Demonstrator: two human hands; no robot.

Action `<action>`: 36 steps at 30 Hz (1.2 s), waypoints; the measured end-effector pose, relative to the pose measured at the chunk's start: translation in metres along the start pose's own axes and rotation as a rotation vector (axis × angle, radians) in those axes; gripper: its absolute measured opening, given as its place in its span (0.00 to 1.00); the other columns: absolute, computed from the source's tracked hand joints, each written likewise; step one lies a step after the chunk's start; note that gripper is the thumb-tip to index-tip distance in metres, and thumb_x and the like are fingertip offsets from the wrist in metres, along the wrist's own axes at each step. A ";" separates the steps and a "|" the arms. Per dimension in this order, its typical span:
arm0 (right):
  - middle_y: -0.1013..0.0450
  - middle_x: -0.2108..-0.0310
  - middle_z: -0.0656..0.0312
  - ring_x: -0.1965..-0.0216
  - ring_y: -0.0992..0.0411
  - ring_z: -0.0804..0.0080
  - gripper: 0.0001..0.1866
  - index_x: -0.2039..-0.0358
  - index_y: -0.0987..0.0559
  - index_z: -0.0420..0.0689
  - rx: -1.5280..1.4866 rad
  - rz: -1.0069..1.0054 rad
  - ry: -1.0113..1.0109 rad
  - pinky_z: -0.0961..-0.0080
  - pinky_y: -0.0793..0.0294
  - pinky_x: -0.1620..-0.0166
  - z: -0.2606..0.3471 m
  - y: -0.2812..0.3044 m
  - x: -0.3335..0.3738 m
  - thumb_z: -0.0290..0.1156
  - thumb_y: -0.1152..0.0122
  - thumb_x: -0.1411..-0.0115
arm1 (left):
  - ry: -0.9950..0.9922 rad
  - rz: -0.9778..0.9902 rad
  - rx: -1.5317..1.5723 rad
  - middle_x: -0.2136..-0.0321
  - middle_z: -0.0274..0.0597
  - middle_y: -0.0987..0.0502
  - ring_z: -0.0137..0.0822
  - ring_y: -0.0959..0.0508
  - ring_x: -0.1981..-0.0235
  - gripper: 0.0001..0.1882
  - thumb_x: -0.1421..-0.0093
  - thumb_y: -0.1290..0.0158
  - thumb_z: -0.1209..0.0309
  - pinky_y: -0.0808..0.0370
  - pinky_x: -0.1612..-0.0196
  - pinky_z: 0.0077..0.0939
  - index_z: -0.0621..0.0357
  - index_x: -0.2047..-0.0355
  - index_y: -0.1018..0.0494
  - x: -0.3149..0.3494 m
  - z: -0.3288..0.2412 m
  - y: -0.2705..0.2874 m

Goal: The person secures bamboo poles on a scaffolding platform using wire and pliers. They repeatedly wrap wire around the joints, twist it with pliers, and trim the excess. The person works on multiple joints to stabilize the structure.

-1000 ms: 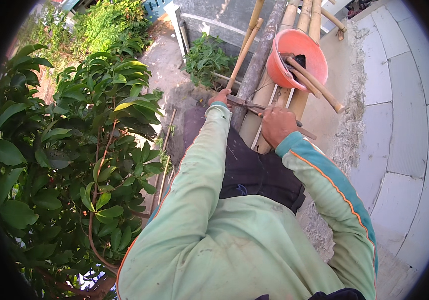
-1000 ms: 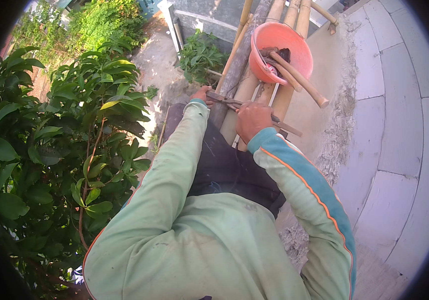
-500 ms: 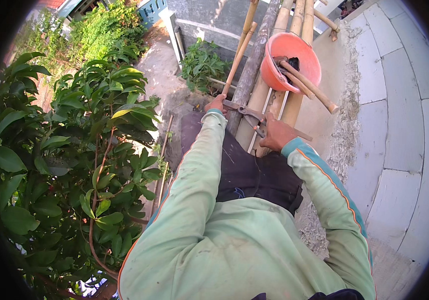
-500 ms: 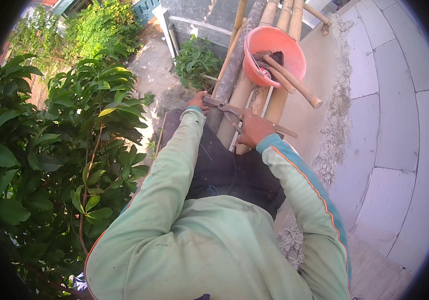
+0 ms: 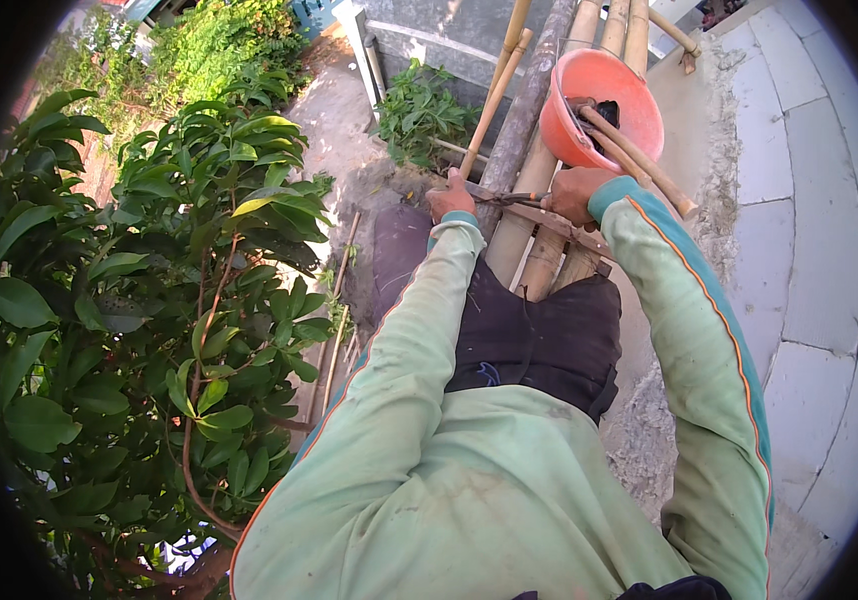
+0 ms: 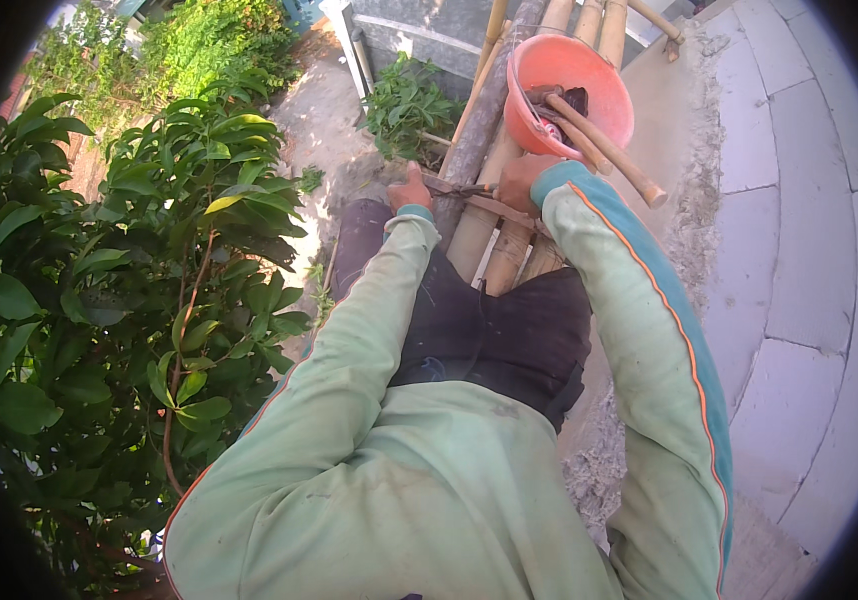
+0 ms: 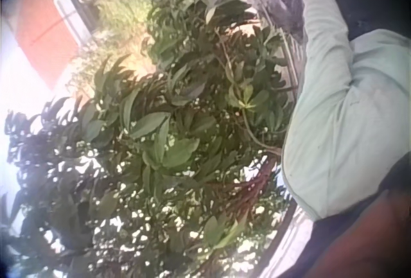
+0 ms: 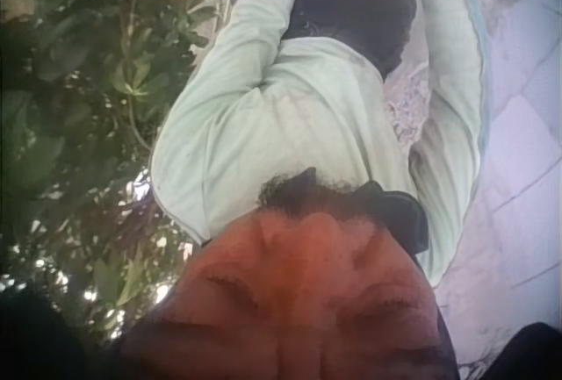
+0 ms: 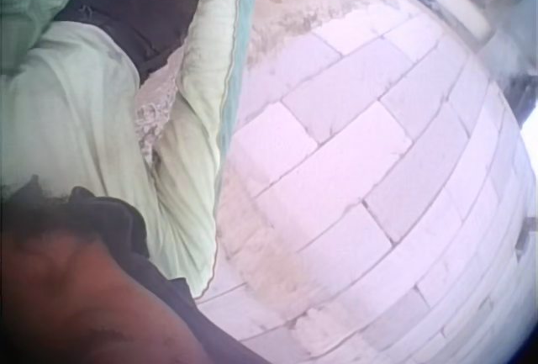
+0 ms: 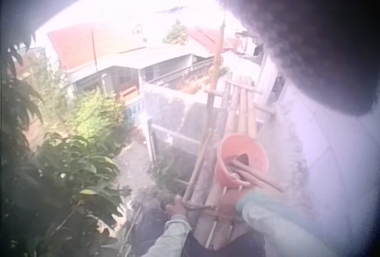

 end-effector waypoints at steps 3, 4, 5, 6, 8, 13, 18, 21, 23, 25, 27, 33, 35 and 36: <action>0.20 0.74 0.53 0.73 0.21 0.60 0.27 0.66 0.17 0.34 -0.024 0.078 0.011 0.58 0.22 0.64 -0.032 -0.019 -0.010 0.46 0.55 0.29 | -0.408 0.114 0.000 0.64 0.51 0.21 0.43 0.20 0.75 0.27 0.40 0.38 0.57 0.22 0.70 0.39 0.71 0.53 0.28 0.140 -0.040 0.026; 0.21 0.76 0.54 0.75 0.21 0.62 0.28 0.68 0.18 0.33 0.006 0.090 0.047 0.59 0.22 0.65 -0.031 -0.018 -0.014 0.46 0.56 0.28 | -0.352 0.260 -0.027 0.65 0.48 0.21 0.42 0.21 0.76 0.23 0.38 0.39 0.61 0.22 0.72 0.36 0.69 0.54 0.28 0.161 -0.049 0.034; 0.21 0.76 0.54 0.75 0.21 0.62 0.28 0.68 0.17 0.33 -0.020 0.104 0.021 0.59 0.22 0.65 -0.028 -0.013 -0.014 0.46 0.56 0.28 | -0.032 0.385 0.046 0.68 0.45 0.22 0.39 0.21 0.77 0.20 0.38 0.41 0.64 0.23 0.73 0.33 0.68 0.53 0.27 0.173 -0.054 0.033; 0.21 0.76 0.54 0.75 0.21 0.62 0.28 0.68 0.17 0.34 -0.048 0.116 -0.007 0.59 0.22 0.65 -0.025 -0.008 -0.014 0.45 0.56 0.28 | 0.286 0.507 0.124 0.70 0.42 0.22 0.35 0.22 0.77 0.17 0.37 0.43 0.67 0.23 0.74 0.29 0.66 0.53 0.27 0.184 -0.053 0.029; 0.20 0.74 0.53 0.73 0.20 0.60 0.27 0.68 0.16 0.36 -0.009 0.079 0.010 0.58 0.22 0.64 -0.024 -0.009 -0.017 0.45 0.55 0.29 | 0.322 0.655 0.279 0.74 0.38 0.24 0.29 0.24 0.79 0.16 0.35 0.45 0.68 0.27 0.76 0.26 0.65 0.51 0.26 0.192 -0.048 0.023; 0.20 0.55 0.45 0.52 0.22 0.46 0.19 0.58 0.16 0.38 0.087 -0.158 -0.118 0.55 0.23 0.49 -0.030 -0.043 -0.023 0.37 0.50 0.36 | -0.042 0.673 0.272 0.69 0.51 0.18 0.42 0.18 0.71 0.15 0.34 0.52 0.70 0.23 0.64 0.38 0.68 0.57 0.20 0.158 -0.004 0.011; 0.21 0.61 0.40 0.57 0.22 0.41 0.23 0.54 0.23 0.36 -0.215 -0.348 -0.119 0.47 0.24 0.53 -0.038 -0.106 -0.009 0.45 0.53 0.31 | -0.218 0.673 0.104 0.75 0.34 0.24 0.24 0.28 0.76 0.15 0.33 0.51 0.72 0.31 0.72 0.25 0.66 0.52 0.22 0.168 0.005 0.023; 0.21 0.63 0.39 0.59 0.22 0.38 0.25 0.53 0.26 0.36 -0.305 -0.495 -0.163 0.45 0.25 0.54 -0.034 -0.162 -0.016 0.48 0.55 0.30 | -0.246 0.715 -0.054 0.72 0.37 0.22 0.26 0.26 0.76 0.14 0.33 0.50 0.69 0.28 0.72 0.26 0.67 0.54 0.22 0.192 -0.007 0.034; 0.21 0.65 0.38 0.61 0.22 0.37 0.25 0.53 0.27 0.36 -0.354 -0.565 -0.149 0.44 0.26 0.55 -0.025 -0.175 -0.017 0.49 0.55 0.29 | -0.118 0.734 0.063 0.72 0.37 0.22 0.26 0.26 0.76 0.14 0.33 0.49 0.67 0.27 0.73 0.27 0.67 0.55 0.23 0.191 -0.001 0.037; 0.21 0.66 0.37 0.62 0.23 0.36 0.25 0.54 0.27 0.37 -0.435 -0.548 -0.114 0.43 0.26 0.56 -0.019 -0.184 -0.025 0.49 0.56 0.29 | -0.069 0.796 0.059 0.72 0.37 0.21 0.26 0.24 0.76 0.15 0.32 0.48 0.63 0.25 0.72 0.27 0.63 0.58 0.24 0.184 0.001 0.034; 0.22 0.68 0.37 0.66 0.22 0.40 0.25 0.54 0.27 0.37 -0.503 -0.584 -0.036 0.47 0.25 0.59 -0.029 -0.203 -0.036 0.50 0.56 0.29 | 0.047 0.890 0.085 0.70 0.37 0.21 0.28 0.23 0.74 0.16 0.32 0.47 0.59 0.23 0.70 0.28 0.60 0.59 0.24 0.175 0.002 0.031; 0.24 0.74 0.53 0.77 0.23 0.63 0.28 0.53 0.27 0.42 -1.512 -0.142 -0.021 0.65 0.22 0.72 -0.006 -0.164 -0.007 0.58 0.56 0.29 | 0.638 1.193 0.670 0.65 0.40 0.20 0.37 0.19 0.67 0.21 0.35 0.44 0.49 0.20 0.58 0.31 0.55 0.58 0.26 0.194 -0.044 0.034; 0.25 0.75 0.62 0.80 0.25 0.70 0.31 0.45 0.29 0.44 -1.859 0.065 -0.043 0.71 0.22 0.76 0.000 -0.146 0.005 0.60 0.50 0.32 | 0.687 1.271 0.783 0.66 0.41 0.20 0.40 0.20 0.65 0.20 0.34 0.44 0.50 0.21 0.53 0.36 0.55 0.60 0.25 0.203 -0.059 0.041; 0.25 0.75 0.62 0.79 0.25 0.70 0.32 0.42 0.30 0.46 -1.815 0.047 -0.026 0.72 0.22 0.77 -0.004 -0.150 0.005 0.60 0.48 0.33 | 0.666 1.292 0.828 0.67 0.42 0.20 0.40 0.20 0.65 0.20 0.33 0.46 0.50 0.21 0.53 0.37 0.55 0.61 0.25 0.205 -0.051 0.030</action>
Point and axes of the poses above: each hand's wrist, its own x-axis away from the middle knuckle, its own y-axis out of the back of the hand, z = x × y, the point moved 3 cm from there along -x, towards the middle knuckle
